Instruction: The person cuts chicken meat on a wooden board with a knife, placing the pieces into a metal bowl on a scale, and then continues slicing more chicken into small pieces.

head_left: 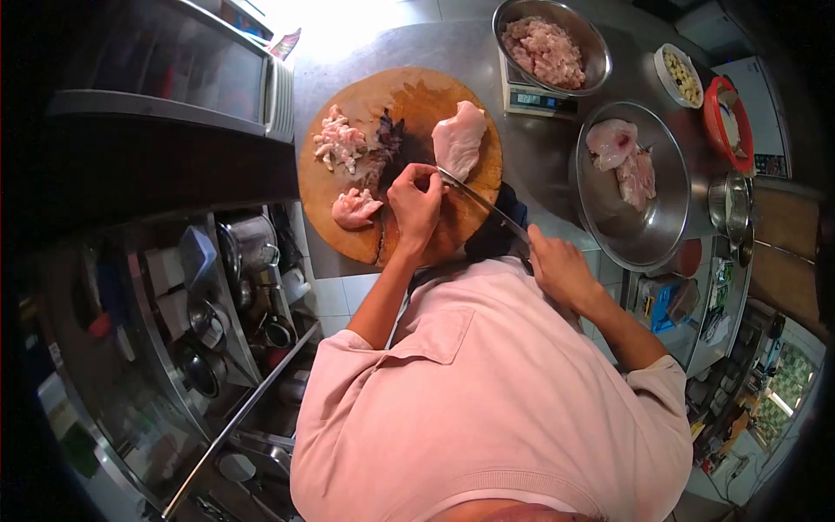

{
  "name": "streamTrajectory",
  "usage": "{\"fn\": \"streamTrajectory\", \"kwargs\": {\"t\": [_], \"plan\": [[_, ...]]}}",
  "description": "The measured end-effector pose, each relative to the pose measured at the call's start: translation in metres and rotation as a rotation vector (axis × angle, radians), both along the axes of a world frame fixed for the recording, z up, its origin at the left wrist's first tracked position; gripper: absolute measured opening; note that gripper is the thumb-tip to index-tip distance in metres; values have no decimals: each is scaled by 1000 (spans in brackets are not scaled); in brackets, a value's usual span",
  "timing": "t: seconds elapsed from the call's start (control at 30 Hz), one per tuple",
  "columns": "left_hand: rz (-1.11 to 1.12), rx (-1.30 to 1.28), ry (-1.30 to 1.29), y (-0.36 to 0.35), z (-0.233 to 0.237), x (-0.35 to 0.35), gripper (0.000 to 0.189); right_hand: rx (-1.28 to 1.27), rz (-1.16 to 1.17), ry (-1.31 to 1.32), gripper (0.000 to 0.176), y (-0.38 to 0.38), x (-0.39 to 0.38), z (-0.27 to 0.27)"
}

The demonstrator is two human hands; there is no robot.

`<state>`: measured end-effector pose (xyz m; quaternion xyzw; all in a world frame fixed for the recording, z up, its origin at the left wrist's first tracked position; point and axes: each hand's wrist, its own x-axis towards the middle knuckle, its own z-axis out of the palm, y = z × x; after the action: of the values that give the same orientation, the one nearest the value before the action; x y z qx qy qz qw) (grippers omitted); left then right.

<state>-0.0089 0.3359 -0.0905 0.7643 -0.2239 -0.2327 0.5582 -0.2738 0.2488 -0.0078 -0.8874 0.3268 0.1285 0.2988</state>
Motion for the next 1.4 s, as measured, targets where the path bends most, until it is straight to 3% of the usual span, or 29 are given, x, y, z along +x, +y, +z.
{"fn": "streamTrajectory", "kwargs": {"t": [0.4, 0.5, 0.57, 0.8, 0.87, 1.1, 1.17, 1.27, 1.4], "plan": [[-34, 46, -23, 9, 4, -9, 12, -102, -6, -170, 16, -1, 102, -23], [-23, 115, -27, 14, 14, -4, 17, -77, -60, -243, 14, -3, 101, -11], [-14, 65, -271, 13, 0, 2, 23, -27, -76, -274, 14, -9, 93, -11], [-94, 121, -176, -9, -3, 7, 23, 129, -207, -316, 14, -13, 67, -1], [-125, 254, -193, -15, 7, 6, 25, 134, -224, -339, 15, -11, 62, 0], [-228, 187, -274, -3, 4, 17, 28, 208, -240, -333, 15, -10, 54, 1], [-252, 228, 95, -2, 19, 18, 22, 207, -225, -324, 14, -8, 54, 2], [-211, 33, 206, 1, 0, 21, 10, 205, -196, -307, 14, -7, 52, 1], [-181, -64, 345, 5, -18, 20, 10, 202, -165, -326, 14, -5, 52, 0]]}}
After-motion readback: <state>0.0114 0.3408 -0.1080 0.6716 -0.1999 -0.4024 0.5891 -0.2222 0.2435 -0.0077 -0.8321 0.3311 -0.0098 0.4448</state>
